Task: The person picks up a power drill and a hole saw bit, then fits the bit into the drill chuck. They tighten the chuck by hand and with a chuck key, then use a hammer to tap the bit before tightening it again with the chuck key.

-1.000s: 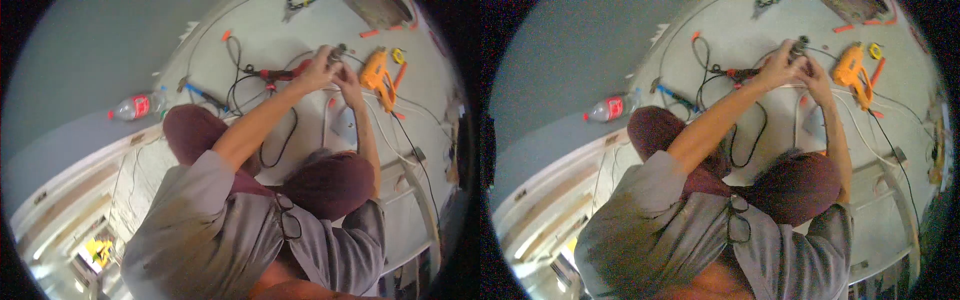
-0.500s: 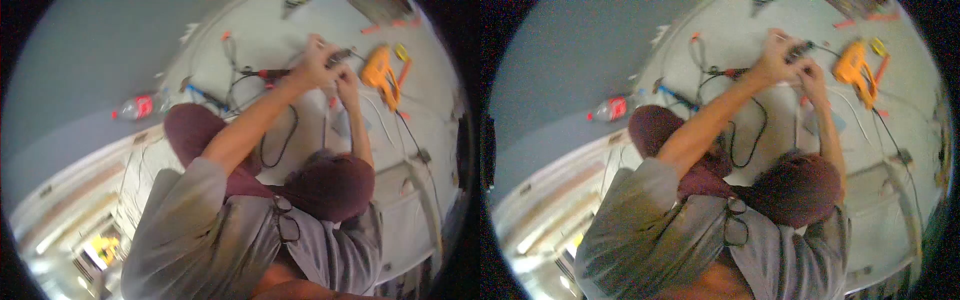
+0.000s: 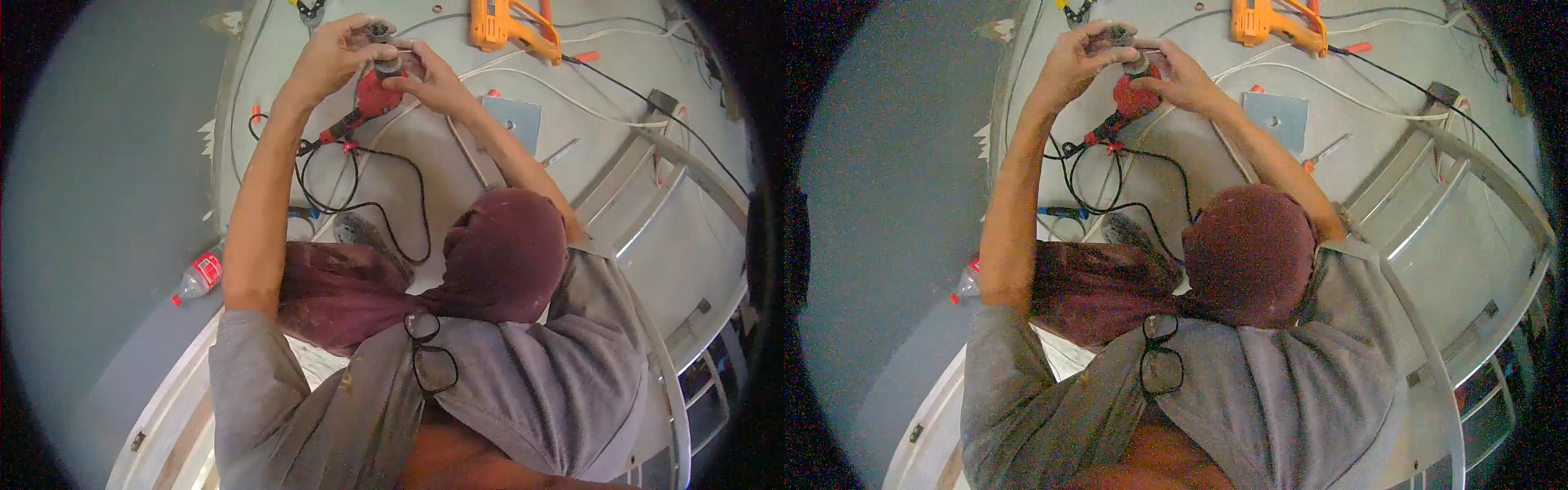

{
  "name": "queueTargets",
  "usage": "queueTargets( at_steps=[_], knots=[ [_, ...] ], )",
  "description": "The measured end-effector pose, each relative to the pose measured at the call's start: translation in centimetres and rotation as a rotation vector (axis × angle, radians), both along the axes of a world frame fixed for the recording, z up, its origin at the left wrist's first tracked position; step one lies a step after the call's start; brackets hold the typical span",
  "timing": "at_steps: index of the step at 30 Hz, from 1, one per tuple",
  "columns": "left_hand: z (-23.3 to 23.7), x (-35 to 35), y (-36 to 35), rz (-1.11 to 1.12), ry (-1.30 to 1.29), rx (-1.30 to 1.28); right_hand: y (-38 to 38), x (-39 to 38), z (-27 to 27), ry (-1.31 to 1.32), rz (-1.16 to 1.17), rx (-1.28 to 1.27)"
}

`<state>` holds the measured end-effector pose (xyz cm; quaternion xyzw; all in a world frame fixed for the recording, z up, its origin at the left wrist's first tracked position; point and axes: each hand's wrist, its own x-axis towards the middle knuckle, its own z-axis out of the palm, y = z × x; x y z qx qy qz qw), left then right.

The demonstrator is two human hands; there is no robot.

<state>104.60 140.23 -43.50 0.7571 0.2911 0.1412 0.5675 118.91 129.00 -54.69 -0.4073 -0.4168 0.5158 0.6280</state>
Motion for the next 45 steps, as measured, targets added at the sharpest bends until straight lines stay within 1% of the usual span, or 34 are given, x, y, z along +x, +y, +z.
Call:
queueTargets(
  at_steps=[1, 3, 4, 6, 7, 9, 10, 12, 13, 15, 16, 17, 18, 19, 20, 22, 23, 25, 26, 28, 29, 30, 32, 33, 34, 36, 37, 38, 40, 41, 42, 44, 45],
  knots=[
    [0.4, 0.3, -0.1, -0.006, 0.004, 0.001, 0.1, 0.4, -0.5, 0.004, -0.006, 0.001],
    [0.7, 0.5, -0.2, 0.001, 0.086, 0.038, 0.5, 1.2, -2.6, -0.215, 0.035, -0.001],
    [0.7, 0.7, -0.3, -0.004, 0.086, 0.038, 0.4, 0.9, -3.2, -0.216, 0.030, -0.002],
    [0.5, 0.8, -0.5, 0.006, 0.183, 0.140, 0.7, 0.0, -3.0, -0.363, -0.175, 0.026],
    [0.4, 0.9, -0.5, 0.004, 0.182, 0.142, 0.7, -0.1, -3.0, -0.364, -0.178, 0.027],
    [0.3, 1.0, -0.5, -0.012, 0.168, 0.132, 0.4, -0.3, -2.4, -0.277, -0.190, 0.243],
    [0.3, 0.9, -0.5, -0.014, 0.164, 0.133, 0.5, -0.4, -2.1, -0.281, -0.191, 0.244],
    [1.1, 1.3, -1.1, 0.004, 0.262, 0.326, 0.1, 0.4, -2.6, -0.211, -0.101, -0.058],
    [1.1, 1.7, -1.3, -0.018, 0.236, 0.320, 0.1, 0.5, -2.9, -0.232, -0.126, -0.070],
    [0.8, 1.5, -1.4, -0.016, 0.148, 0.340, 0.4, -0.8, -3.1, -0.379, -0.278, 0.150],
    [0.8, 1.6, -1.7, 0.009, 0.131, 0.277, 0.0, 0.1, -0.4, -0.469, -0.094, 0.189],
    [0.9, 1.6, -2.1, 0.031, 0.115, 0.212, -0.8, -0.2, 0.3, -0.114, 0.013, 0.140],
    [1.2, 1.8, -2.4, 0.038, 0.171, 0.200, -0.7, -0.5, -1.8, 0.025, 0.084, 0.044],
    [1.7, 2.0, -2.6, 0.047, 0.231, 0.194, -0.7, 0.2, -2.1, -0.297, -0.063, 0.157],
    [1.8, 2.2, -3.1, 0.023, 0.204, 0.189, -0.7, 0.3, -2.2, -0.324, -0.086, 0.146],
    [2.1, 2.5, -3.7, 0.061, 0.340, 0.278, -0.9, -0.5, -2.1, -0.317, -0.161, -0.040],
    [1.9, 2.6, -3.8, 0.045, 0.321, 0.279, -0.9, -0.7, -1.8, -0.333, -0.180, -0.043],
    [1.4, 2.7, -4.2, 0.027, 0.242, 0.223, -1.0, -0.9, -1.5, -0.146, -0.074, 0.104],
    [1.5, 2.9, -4.6, 0.018, 0.226, 0.223, -1.1, -0.6, -1.9, -0.161, -0.084, 0.102],
    [2.0, 3.1, -5.3, 0.036, 0.175, 0.226, -1.5, 0.1, -2.9, 0.176, 0.103, 0.000],
    [2.2, 3.2, -5.5, 0.031, 0.163, 0.230, -1.6, 0.4, -2.5, 0.058, 0.065, 0.030],
    [2.4, 3.3, -5.7, 0.026, 0.180, 0.267, -1.8, 0.6, -2.2, 0.048, 0.059, 0.034],
    [2.5, 3.5, -6.1, 0.019, 0.212, 0.344, -2.4, 0.2, -0.9, -0.161, -0.117, -0.069],
    [2.4, 3.4, -6.2, 0.016, 0.231, 0.366, -2.3, -0.4, -0.9, -0.323, -0.265, -0.017],
    [2.2, 3.5, -6.2, 0.017, 0.207, 0.377, -2.4, 0.1, -1.0, -0.344, -0.272, -0.005],
    [1.8, 3.3, -6.3, 0.008, 0.179, 0.405, -2.7, 0.8, -0.4, -0.310, 0.040, 0.011],
    [1.8, 3.3, -6.4, 0.028, 0.222, 0.393, -2.8, 0.8, -0.9, -0.219, -0.048, 0.136],
    [1.6, 3.2, -6.5, 0.029, 0.209, 0.402, -2.9, 0.9, -0.5, -0.231, -0.051, 0.144],
    [1.0, 3.3, -6.6, 0.050, 0.218, 0.457, -3.4, 1.7, 0.2, -0.336, -0.041, 0.001],
    [1.1, 3.3, -6.8, 0.047, 0.207, 0.480, -3.0, 1.4, -0.1, -0.344, -0.102, 0.042],
    [1.1, 3.4, -6.8, 0.044, 0.195, 0.487, -2.9, 1.4, -0.4, -0.354, -0.109, 0.048],
    [1.5, 4.2, -6.0, 0.066, 0.176, 0.502, -2.3, 2.1, -0.2, -0.468, -0.190, 0.038],
    [1.6, 4.4, -6.2, 0.092, 0.149, 0.443, -2.4, 1.4, 0.3, -0.384, -0.268, 0.007]
  ],
)
